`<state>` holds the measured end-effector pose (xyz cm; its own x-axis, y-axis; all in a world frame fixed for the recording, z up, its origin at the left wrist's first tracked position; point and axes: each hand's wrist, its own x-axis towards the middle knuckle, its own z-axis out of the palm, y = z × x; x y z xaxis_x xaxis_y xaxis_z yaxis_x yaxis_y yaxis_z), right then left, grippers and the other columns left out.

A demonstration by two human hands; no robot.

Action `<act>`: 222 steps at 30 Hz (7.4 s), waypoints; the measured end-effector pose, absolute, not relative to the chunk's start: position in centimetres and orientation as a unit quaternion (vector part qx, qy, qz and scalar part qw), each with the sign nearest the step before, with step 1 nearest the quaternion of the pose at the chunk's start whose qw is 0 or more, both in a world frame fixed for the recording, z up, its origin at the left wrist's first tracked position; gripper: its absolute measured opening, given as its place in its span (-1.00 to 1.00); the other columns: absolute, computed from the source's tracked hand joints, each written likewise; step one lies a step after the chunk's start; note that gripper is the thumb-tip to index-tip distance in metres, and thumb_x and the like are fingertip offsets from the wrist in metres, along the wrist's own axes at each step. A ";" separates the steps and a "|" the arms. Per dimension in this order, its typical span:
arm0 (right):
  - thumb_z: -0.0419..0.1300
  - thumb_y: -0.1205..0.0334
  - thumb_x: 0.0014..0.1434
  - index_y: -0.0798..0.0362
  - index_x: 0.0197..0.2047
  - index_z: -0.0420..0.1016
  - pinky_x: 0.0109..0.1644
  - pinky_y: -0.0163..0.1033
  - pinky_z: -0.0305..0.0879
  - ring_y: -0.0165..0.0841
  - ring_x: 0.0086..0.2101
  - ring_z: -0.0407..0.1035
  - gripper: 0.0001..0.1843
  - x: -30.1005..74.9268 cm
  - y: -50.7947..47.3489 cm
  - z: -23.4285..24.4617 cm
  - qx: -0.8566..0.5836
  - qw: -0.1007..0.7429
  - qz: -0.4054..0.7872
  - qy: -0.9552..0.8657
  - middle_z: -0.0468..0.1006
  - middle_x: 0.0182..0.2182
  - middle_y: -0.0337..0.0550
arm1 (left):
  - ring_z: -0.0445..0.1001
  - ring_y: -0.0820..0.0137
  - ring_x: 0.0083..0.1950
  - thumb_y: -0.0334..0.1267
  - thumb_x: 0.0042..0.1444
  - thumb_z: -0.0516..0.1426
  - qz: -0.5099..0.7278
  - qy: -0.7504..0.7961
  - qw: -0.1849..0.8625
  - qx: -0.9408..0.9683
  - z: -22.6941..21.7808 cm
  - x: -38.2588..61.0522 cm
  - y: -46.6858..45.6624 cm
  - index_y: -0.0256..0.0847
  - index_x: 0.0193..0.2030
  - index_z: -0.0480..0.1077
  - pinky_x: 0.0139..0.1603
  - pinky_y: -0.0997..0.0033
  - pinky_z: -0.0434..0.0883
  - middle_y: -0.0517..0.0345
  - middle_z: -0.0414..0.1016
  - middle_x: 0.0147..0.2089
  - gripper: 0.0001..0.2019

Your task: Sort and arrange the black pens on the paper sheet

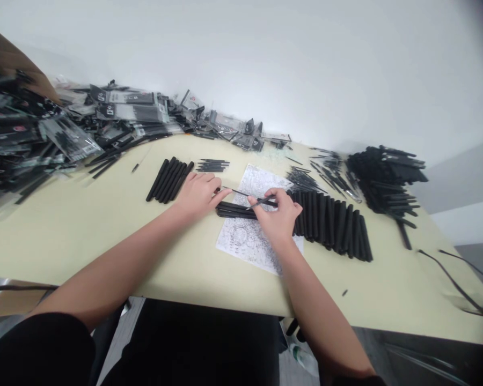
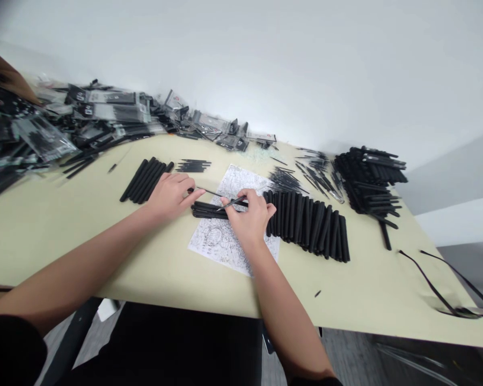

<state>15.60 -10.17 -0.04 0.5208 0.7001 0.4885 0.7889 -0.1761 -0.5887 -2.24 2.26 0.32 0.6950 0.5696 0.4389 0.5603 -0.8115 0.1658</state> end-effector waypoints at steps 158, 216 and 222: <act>0.01 0.26 0.10 0.02 0.49 -0.53 -0.46 -0.14 0.41 -0.16 -0.22 0.47 0.03 16.8 -10.0 0.8 -0.738 0.227 -0.025 -0.635 -0.23 0.46 -0.02 | 0.47 0.28 -0.18 -0.02 0.34 -0.08 0.155 0.154 0.104 0.970 0.2 -2.0 1.5 -0.20 -0.04 0.38 -0.13 0.29 0.38 0.01 0.50 -0.16 -0.65; 0.13 0.12 0.31 -0.05 0.19 0.44 -0.25 -0.31 0.55 -0.29 -0.17 0.59 -0.60 16.9 -10.1 -0.2 -0.648 0.396 -0.196 -0.621 0.54 0.09 -0.09 | 0.46 0.35 -0.32 -0.08 0.32 -0.06 0.202 0.215 0.033 0.955 0.0 -2.0 1.4 -0.25 -0.15 0.41 -0.32 0.36 0.33 0.06 0.52 -0.26 -0.68; 0.13 0.08 0.32 -0.09 0.13 0.49 -0.31 -0.30 0.55 -0.31 -0.30 0.61 -0.64 16.8 -10.0 -0.2 -0.654 0.421 -0.187 -0.599 0.58 0.04 -0.12 | 0.46 0.36 -0.33 -0.08 0.35 -0.10 0.212 0.201 0.033 0.956 0.1 -1.9 1.3 -0.23 -0.15 0.41 -0.31 0.36 0.34 0.06 0.52 -0.27 -0.66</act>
